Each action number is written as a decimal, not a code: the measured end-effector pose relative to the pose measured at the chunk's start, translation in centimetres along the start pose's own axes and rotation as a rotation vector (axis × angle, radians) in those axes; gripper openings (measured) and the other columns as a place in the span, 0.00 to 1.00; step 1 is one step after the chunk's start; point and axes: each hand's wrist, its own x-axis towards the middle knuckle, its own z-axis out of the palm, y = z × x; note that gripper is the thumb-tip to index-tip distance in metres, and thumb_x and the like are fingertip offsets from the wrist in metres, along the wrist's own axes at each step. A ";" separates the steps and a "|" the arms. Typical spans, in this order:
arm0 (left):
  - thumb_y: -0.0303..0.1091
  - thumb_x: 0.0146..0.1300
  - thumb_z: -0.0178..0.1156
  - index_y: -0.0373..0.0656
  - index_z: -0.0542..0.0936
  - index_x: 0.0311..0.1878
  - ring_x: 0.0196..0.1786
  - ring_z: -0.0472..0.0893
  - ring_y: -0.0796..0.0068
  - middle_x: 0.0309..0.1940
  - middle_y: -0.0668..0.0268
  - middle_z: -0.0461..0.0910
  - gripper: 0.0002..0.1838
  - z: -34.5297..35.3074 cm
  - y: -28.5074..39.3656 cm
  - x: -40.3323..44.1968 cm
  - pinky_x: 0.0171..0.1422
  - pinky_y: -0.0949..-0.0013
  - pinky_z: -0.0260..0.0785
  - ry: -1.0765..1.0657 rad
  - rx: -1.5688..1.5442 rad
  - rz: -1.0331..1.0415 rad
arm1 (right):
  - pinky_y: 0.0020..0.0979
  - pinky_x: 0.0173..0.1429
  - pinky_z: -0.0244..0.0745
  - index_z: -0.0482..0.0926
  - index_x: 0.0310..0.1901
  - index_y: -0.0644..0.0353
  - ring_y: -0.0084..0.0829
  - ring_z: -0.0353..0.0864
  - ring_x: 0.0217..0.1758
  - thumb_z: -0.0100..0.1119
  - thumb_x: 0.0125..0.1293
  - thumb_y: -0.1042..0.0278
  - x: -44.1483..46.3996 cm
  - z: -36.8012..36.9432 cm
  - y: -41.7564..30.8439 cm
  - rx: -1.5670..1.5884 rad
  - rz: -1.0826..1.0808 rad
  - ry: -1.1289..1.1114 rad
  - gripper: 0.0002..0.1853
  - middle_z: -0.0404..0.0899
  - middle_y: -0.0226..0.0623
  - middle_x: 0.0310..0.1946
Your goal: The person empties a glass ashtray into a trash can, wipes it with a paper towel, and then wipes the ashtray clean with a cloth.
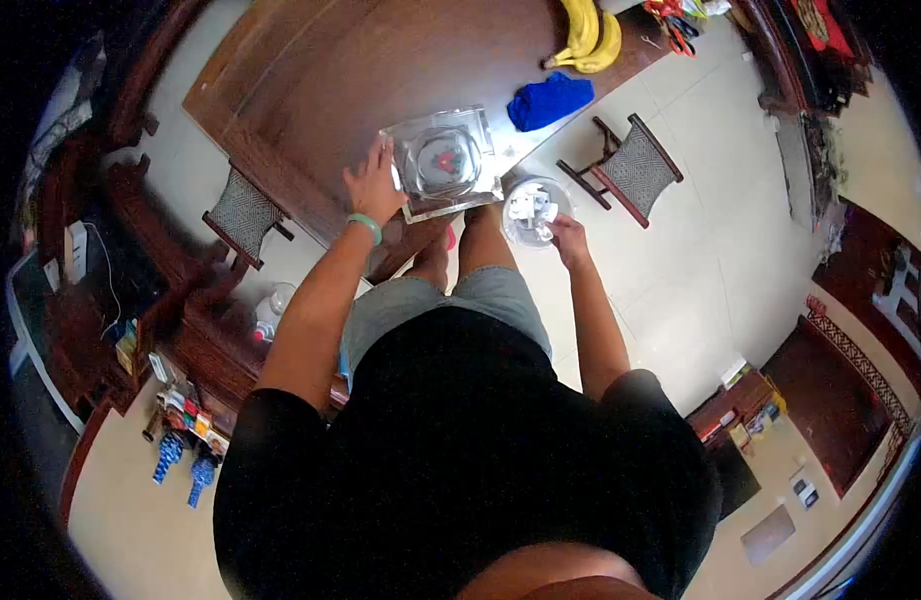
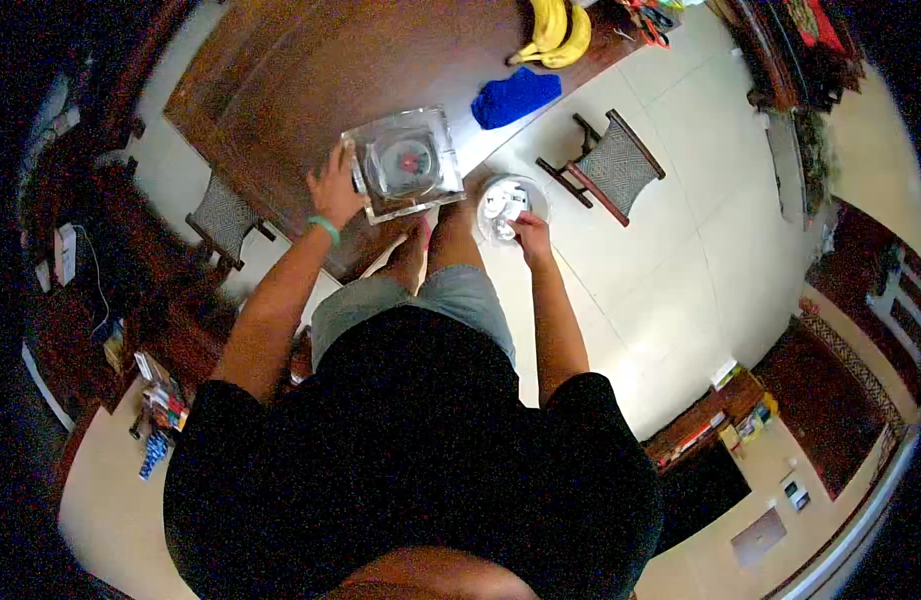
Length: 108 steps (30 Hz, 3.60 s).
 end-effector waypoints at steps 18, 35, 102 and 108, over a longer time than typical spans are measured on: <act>0.35 0.35 0.74 0.54 0.54 0.69 0.67 0.61 0.60 0.70 0.71 0.50 0.55 1.4 -0.2 0.1 0.62 0.40 0.54 0.063 -0.104 0.040 | 0.34 0.51 0.71 0.71 0.53 0.65 0.39 0.76 0.46 0.54 0.53 0.75 5.4 0.3 -1.0 -0.321 -0.731 0.414 0.23 0.75 0.46 0.45; 0.21 0.43 0.66 0.56 0.43 0.72 0.49 0.75 0.54 0.49 0.53 0.72 0.56 5.2 -1.1 -0.8 0.53 0.57 0.69 0.076 -0.662 -0.124 | 0.39 0.50 0.70 0.76 0.40 0.59 0.47 0.75 0.42 0.69 0.38 0.61 17.0 11.4 -11.3 -0.819 -0.753 0.448 0.24 0.77 0.49 0.35; 0.20 0.44 0.62 0.70 0.39 0.71 0.41 0.77 0.40 0.36 0.41 0.78 0.57 4.8 0.7 -0.2 0.44 0.50 0.70 -0.051 -0.809 -0.265 | 0.34 0.51 0.74 0.75 0.47 0.70 0.39 0.80 0.48 0.58 0.51 0.57 3.4 25.1 -4.3 -1.992 -0.373 -0.235 0.26 0.78 0.51 0.44; 0.17 0.45 0.59 0.72 0.38 0.71 0.43 0.77 0.40 0.36 0.40 0.77 0.57 6.1 0.2 -0.2 0.46 0.50 0.70 0.038 -0.805 -0.176 | 0.34 0.43 0.75 0.80 0.34 0.71 0.45 0.81 0.36 0.62 0.39 0.56 5.9 25.3 -4.6 -1.372 -0.212 -0.482 0.25 0.80 0.56 0.36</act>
